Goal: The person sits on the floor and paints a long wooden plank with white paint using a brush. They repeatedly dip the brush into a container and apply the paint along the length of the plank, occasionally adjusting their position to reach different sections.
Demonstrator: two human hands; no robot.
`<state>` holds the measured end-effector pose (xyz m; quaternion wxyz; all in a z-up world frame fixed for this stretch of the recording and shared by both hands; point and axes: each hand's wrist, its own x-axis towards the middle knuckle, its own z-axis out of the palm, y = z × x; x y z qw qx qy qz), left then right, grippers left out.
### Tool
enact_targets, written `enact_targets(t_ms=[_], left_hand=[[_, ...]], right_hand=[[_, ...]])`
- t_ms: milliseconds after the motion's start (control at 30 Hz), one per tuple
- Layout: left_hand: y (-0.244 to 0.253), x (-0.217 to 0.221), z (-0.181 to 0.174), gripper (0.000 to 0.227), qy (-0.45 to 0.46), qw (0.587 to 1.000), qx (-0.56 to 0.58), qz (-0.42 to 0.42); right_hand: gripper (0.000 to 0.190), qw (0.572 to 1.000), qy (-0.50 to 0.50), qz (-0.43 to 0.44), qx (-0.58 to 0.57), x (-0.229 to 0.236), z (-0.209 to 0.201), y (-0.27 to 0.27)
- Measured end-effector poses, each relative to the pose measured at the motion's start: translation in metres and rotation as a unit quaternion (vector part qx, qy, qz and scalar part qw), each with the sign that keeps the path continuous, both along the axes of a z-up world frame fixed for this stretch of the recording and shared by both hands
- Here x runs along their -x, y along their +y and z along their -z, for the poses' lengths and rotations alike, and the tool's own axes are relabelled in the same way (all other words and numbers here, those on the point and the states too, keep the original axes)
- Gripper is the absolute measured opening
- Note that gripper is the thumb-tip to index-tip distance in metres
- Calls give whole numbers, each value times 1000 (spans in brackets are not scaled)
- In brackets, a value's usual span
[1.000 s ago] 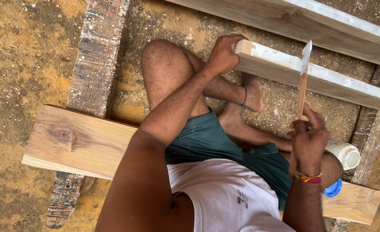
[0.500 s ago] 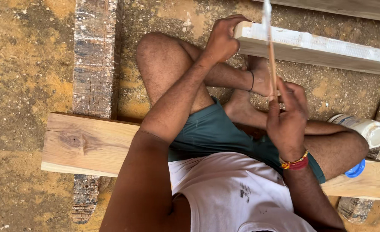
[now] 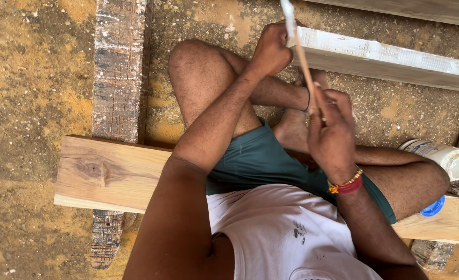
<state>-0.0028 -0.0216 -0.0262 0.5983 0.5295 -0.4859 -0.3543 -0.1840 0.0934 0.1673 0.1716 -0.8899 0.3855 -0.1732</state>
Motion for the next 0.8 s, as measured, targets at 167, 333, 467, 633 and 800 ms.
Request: enact_targets(t_ms=[167, 333, 467, 633, 800], left_hand=[[1, -2, -1, 52, 11, 1000, 27, 13], [-2, -1, 4, 46, 15, 1000, 11, 23], [-1, 0, 0, 21, 20, 1000, -3, 15], [5, -1, 4, 55, 32, 999, 31, -8], [-1, -6, -3, 57, 17, 999, 52, -4]], right_hand=[[47, 999, -44, 1, 28, 12, 8, -5], [52, 996, -38, 58, -52, 34, 18, -3], [56, 996, -50, 20, -67, 38, 26, 5], [55, 999, -23, 31, -10, 46, 12, -1], [62, 998, 7, 68, -1, 41, -2, 0]])
